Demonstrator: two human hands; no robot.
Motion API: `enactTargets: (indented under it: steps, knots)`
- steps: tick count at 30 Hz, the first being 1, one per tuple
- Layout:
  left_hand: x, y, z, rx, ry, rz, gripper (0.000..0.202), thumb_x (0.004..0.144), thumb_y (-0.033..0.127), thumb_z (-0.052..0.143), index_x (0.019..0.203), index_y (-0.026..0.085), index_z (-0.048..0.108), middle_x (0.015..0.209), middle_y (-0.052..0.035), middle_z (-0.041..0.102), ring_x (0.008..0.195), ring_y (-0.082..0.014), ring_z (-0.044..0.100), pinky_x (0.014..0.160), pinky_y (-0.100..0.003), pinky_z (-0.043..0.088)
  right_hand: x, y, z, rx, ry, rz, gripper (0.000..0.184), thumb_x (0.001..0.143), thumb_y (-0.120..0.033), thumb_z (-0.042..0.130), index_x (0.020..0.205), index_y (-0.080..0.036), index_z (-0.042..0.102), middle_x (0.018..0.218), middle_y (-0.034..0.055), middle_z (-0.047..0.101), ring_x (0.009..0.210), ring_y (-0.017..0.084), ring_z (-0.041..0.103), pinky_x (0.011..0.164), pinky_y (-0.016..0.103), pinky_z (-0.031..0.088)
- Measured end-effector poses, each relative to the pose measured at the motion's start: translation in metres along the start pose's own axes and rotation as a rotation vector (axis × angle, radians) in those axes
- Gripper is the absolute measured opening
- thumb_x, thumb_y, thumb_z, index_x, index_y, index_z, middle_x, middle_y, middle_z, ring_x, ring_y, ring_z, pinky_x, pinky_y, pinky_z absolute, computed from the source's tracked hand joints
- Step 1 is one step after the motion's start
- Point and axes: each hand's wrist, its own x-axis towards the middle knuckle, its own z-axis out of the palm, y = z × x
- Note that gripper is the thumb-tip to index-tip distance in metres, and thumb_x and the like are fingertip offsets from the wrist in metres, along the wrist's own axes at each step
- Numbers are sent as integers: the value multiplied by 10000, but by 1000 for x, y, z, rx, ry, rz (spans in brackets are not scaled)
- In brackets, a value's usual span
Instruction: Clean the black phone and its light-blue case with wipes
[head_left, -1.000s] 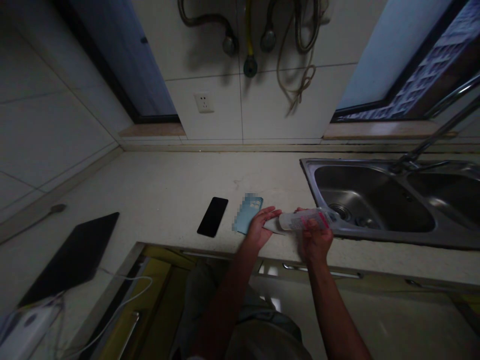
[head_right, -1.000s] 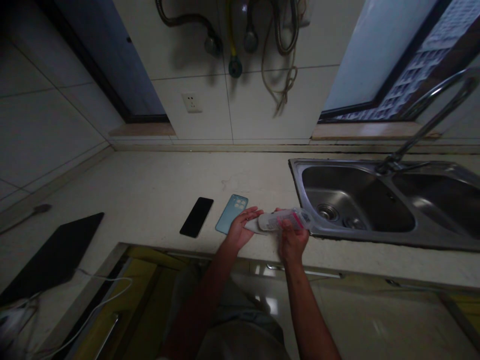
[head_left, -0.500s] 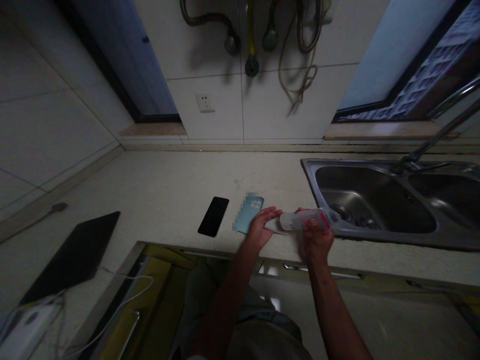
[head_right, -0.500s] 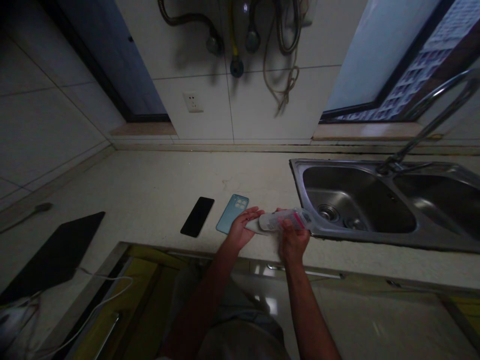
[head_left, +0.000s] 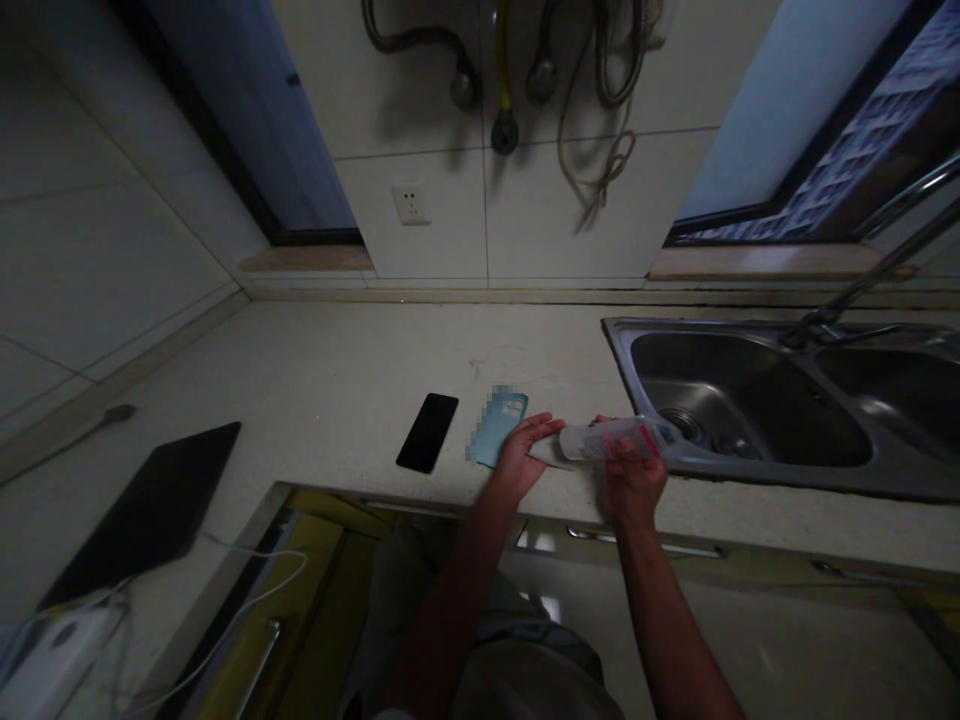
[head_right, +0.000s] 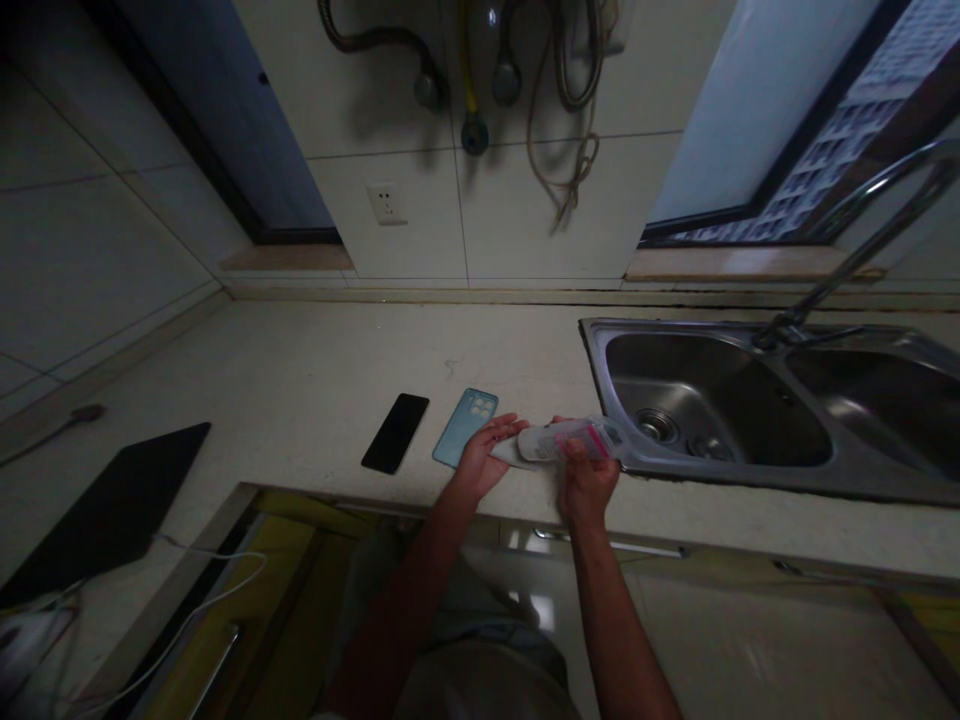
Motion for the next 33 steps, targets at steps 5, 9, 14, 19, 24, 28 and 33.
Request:
enactTargets:
  steps: [5,9,14,19,24,28,33]
  knots:
    - [0,0,0,-8,-2,1,216,671,80,673,880,134,673,860,-101,753,889,-213,695,986,-385,439,0,1,-1,-15,-7,-11,394,630,-389,846,916,-169,690,866,61,761,782,207,716,804,399,574]
    - [1,0,-1,-22,-1,-1,227,657,85,675,881,122,677,858,-111,750,881,-214,694,972,-380,442,1,2,-2,-23,-14,-10,384,643,-385,839,921,-169,685,869,62,763,772,204,715,798,398,575]
    - [2,-1,-2,-18,6,-12,221,662,85,652,878,127,676,865,-106,753,884,-212,693,959,-374,446,1,4,-4,-14,-17,-9,403,646,-401,844,926,-163,679,878,75,765,780,210,720,796,395,576]
    - [2,-1,-2,1,-7,-1,209,673,90,663,876,134,678,868,-96,756,877,-203,693,952,-374,454,1,3,-3,-8,-18,-23,394,648,-383,844,935,-172,674,879,69,767,787,214,724,804,411,578]
    - [2,-1,-2,-20,-2,-4,220,662,78,656,877,118,683,857,-107,755,858,-202,693,931,-366,461,1,2,0,-4,-11,-26,392,630,-374,852,919,-170,684,857,58,771,779,204,725,787,386,584]
    - [3,-1,-1,-33,13,-12,229,654,62,646,874,113,686,852,-110,755,829,-188,690,898,-342,473,1,3,0,-8,-7,-29,393,626,-379,858,913,-173,686,860,62,776,775,206,730,772,380,590]
    - [2,-1,0,-25,29,-15,218,659,65,647,868,116,682,841,-105,753,816,-186,691,883,-336,480,1,5,-3,-42,-29,-27,347,650,-355,848,897,-151,715,870,66,775,772,192,729,764,344,593]
